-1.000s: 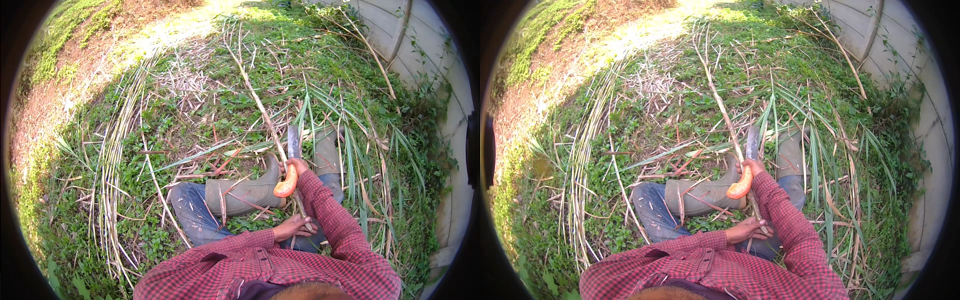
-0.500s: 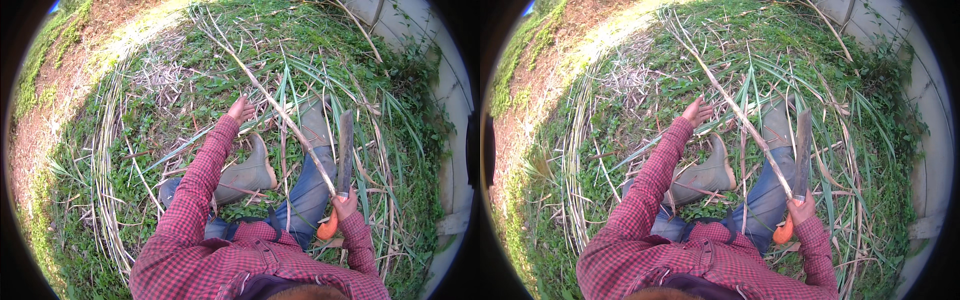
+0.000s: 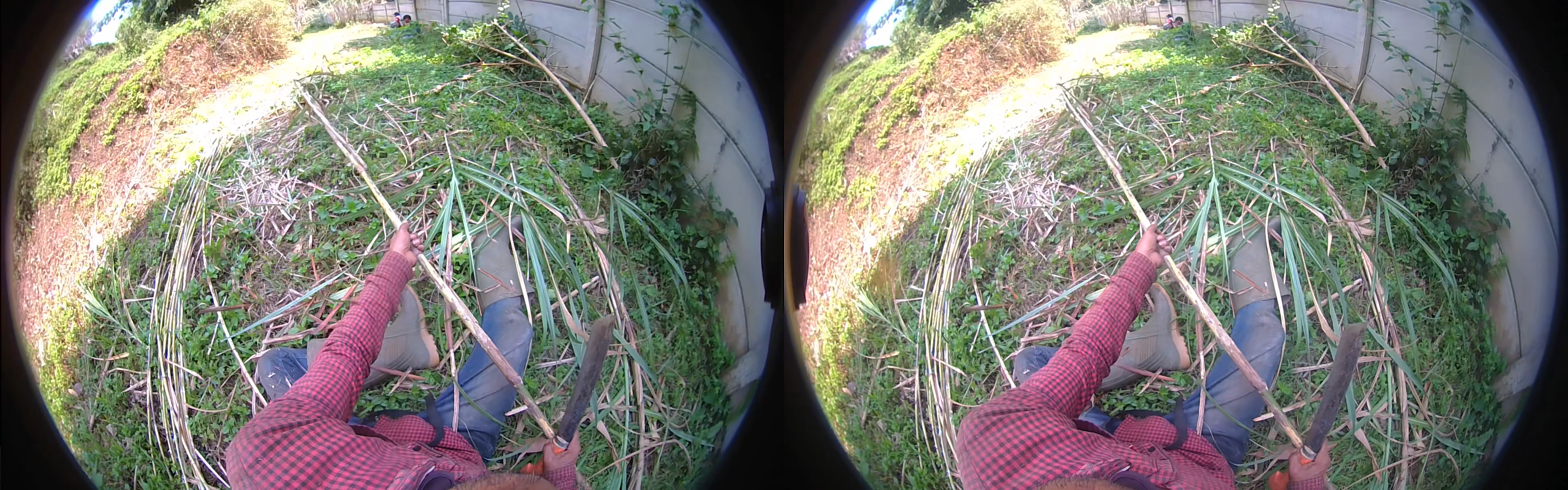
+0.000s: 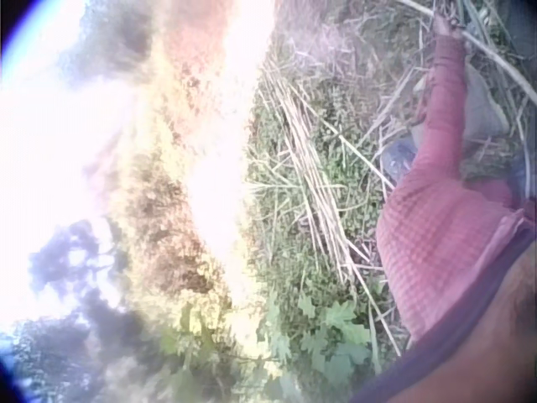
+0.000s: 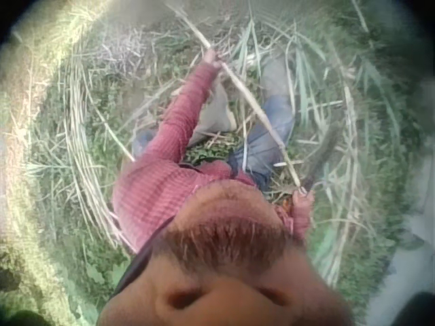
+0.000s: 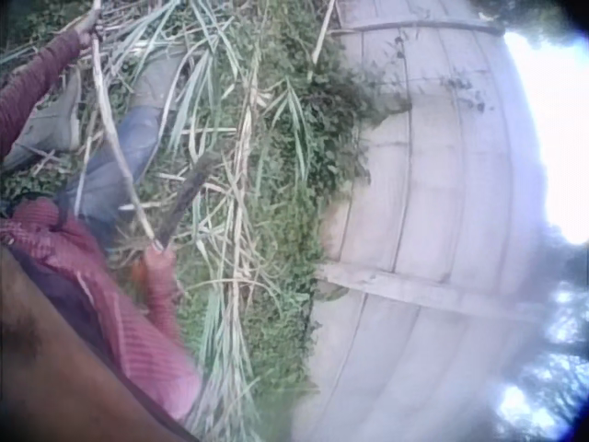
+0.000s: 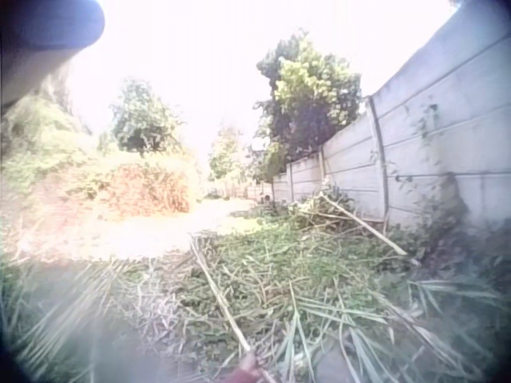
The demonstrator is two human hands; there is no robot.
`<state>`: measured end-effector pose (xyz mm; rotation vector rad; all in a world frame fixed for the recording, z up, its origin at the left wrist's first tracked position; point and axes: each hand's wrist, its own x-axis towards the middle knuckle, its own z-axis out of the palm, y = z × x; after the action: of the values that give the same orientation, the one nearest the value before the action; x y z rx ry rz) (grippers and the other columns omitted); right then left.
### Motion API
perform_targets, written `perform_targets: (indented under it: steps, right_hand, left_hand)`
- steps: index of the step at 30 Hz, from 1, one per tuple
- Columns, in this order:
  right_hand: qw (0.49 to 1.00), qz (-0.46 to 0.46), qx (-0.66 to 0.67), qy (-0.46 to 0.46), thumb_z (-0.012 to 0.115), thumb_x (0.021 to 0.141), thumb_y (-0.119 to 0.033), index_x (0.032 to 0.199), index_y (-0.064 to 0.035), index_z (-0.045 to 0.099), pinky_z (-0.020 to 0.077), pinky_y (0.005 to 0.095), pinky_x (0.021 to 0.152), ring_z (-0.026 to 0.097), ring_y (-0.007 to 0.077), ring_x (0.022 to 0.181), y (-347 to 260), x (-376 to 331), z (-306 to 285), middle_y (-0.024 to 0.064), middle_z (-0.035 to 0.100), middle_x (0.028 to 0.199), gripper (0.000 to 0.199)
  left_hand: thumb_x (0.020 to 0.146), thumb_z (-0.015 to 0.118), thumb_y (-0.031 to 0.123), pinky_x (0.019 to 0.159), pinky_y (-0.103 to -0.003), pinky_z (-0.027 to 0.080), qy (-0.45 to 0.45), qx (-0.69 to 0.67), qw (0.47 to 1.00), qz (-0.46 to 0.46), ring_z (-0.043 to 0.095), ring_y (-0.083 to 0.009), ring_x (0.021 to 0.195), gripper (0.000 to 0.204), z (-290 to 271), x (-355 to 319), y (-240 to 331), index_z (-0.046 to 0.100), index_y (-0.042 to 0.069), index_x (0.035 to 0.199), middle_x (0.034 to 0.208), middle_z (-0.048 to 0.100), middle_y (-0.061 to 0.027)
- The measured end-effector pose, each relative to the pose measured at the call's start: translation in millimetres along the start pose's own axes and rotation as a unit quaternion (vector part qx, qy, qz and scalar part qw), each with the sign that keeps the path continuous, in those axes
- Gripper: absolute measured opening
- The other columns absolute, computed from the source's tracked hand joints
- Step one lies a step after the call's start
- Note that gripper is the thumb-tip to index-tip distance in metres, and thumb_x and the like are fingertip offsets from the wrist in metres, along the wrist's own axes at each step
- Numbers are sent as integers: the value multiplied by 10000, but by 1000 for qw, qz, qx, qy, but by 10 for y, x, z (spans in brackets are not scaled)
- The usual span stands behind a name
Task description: The person sits on the ground and uses a knife to strip bark and sharpen the ends of several long, thin sticks. They hold the sticks with one hand and use the knife to scrape and carve the wood, creating pointed tips and smooth shafts.
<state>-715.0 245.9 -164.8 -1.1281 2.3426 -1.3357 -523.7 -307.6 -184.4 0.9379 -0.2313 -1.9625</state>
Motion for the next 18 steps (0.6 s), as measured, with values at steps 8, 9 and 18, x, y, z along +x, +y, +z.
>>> perform_targets:
  steps: [8, 9, 18]
  right_hand:
    - [995, -35, -42, 79, 560, 571, -68, 866, -16, 543, 458, 332, 640, 579, 241, 669, 654, 835, -331, 101, 568, 745, 299]
    - [995, -39, -42, 81, 562, 569, -71, 856, -18, 546, 458, 332, 638, 579, 243, 665, 655, 925, -320, 101, 567, 740, 292]
    - [992, -105, 65, 32, 572, 550, -90, 891, 5, 554, 450, 341, 706, 572, 225, 731, 460, 1653, 133, 103, 572, 814, 354]
  left_hand:
    - [862, 526, 365, 399, -238, 274, -185, -78, 973, 112, 296, -74, 377, 298, 652, -1031, 286, 379, 149, 717, 478, 290, 61]
    - [870, 517, 353, 394, -233, 272, -196, -88, 969, 121, 301, -71, 381, 293, 735, -1126, 354, 376, 146, 719, 484, 295, 61]
    - [891, 488, 268, 370, -233, 304, -207, -49, 924, 319, 319, -60, 378, 265, 1311, -2089, 1109, 358, 135, 702, 503, 320, 60]
